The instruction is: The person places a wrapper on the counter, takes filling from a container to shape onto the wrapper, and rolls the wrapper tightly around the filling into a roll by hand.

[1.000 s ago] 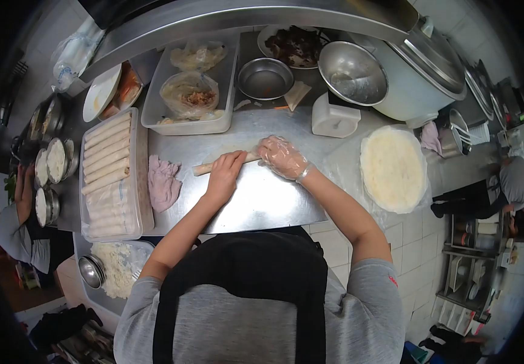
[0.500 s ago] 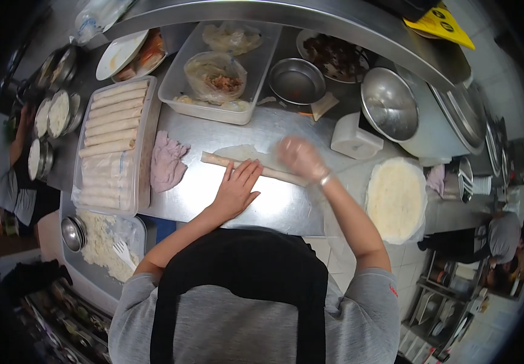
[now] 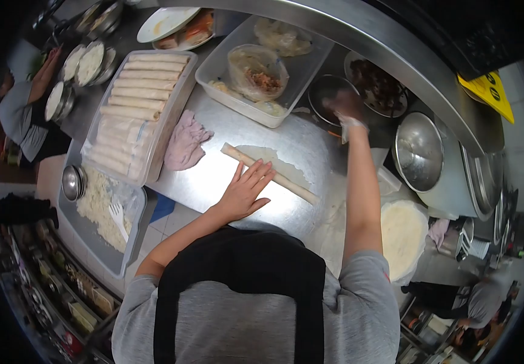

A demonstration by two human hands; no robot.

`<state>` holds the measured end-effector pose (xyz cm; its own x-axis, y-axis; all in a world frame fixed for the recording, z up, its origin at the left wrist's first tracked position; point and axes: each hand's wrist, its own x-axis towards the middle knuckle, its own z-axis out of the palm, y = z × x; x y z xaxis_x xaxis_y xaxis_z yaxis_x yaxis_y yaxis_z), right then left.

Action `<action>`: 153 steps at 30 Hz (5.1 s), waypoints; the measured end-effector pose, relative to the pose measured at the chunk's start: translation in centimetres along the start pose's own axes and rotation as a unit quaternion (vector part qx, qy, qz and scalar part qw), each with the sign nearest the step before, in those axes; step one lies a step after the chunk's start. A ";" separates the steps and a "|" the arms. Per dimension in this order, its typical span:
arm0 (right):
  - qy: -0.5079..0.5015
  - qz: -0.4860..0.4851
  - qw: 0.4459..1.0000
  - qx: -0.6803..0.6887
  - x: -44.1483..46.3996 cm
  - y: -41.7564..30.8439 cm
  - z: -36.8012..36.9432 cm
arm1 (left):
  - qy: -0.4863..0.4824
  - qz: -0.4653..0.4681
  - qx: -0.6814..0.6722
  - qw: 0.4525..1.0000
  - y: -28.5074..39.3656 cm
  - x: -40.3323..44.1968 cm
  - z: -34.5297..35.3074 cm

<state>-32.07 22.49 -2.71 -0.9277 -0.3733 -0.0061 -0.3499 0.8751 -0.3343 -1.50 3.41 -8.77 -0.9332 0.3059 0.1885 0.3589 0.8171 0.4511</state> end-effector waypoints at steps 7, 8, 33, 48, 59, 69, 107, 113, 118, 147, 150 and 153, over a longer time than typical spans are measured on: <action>-0.200 -0.194 0.950 0.142 -7.7 -5.2 7.2 | -0.003 -0.061 0.055 0.997 0.2 -1.2 0.9; -0.173 -0.199 0.961 0.088 -8.5 -7.5 8.1 | -0.001 -0.061 0.063 0.996 0.2 -1.3 0.9; -0.283 -0.069 0.951 -0.100 -12.1 -5.2 3.6 | 0.015 -0.056 0.084 0.995 0.0 -1.6 1.1; -0.124 0.012 0.992 0.022 -8.6 -2.1 -1.5 | 0.002 -0.062 0.101 0.993 0.7 -1.2 0.9; 0.016 -0.003 0.993 -0.121 2.5 0.8 1.4 | -0.008 -0.080 0.078 0.994 0.7 -1.5 0.6; -0.253 -0.055 0.943 0.211 -12.6 0.0 3.6 | 0.000 -0.071 0.079 0.994 0.8 -1.3 0.5; -0.293 -0.031 0.940 -0.174 -14.1 -4.2 0.9 | 0.005 -0.067 0.079 0.995 0.4 -1.5 0.8; -0.241 0.016 0.966 -0.092 -14.1 -2.9 2.8 | 0.005 -0.062 0.072 0.995 0.4 -1.4 0.9; -0.227 0.033 0.968 -0.097 -16.7 -2.1 2.6 | 0.012 -0.059 0.087 0.994 0.4 -1.5 0.9; 0.041 -0.299 0.953 0.035 -19.3 -5.7 4.3 | 0.025 0.042 0.134 0.990 -2.6 1.4 -0.3; 0.088 -0.345 0.933 0.052 -19.3 -5.7 5.8 | 0.027 0.078 0.100 0.992 -3.8 3.3 -0.8; 0.046 -0.284 0.957 0.033 -18.7 -4.6 6.5 | 0.056 0.112 0.056 0.991 -3.6 4.0 -1.5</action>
<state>-12.31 23.43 -7.18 -0.5992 -0.7511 0.2771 -0.7948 0.5166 -0.3184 -6.53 1.01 -8.32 -0.8211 0.4338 0.3710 0.5461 0.7862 0.2893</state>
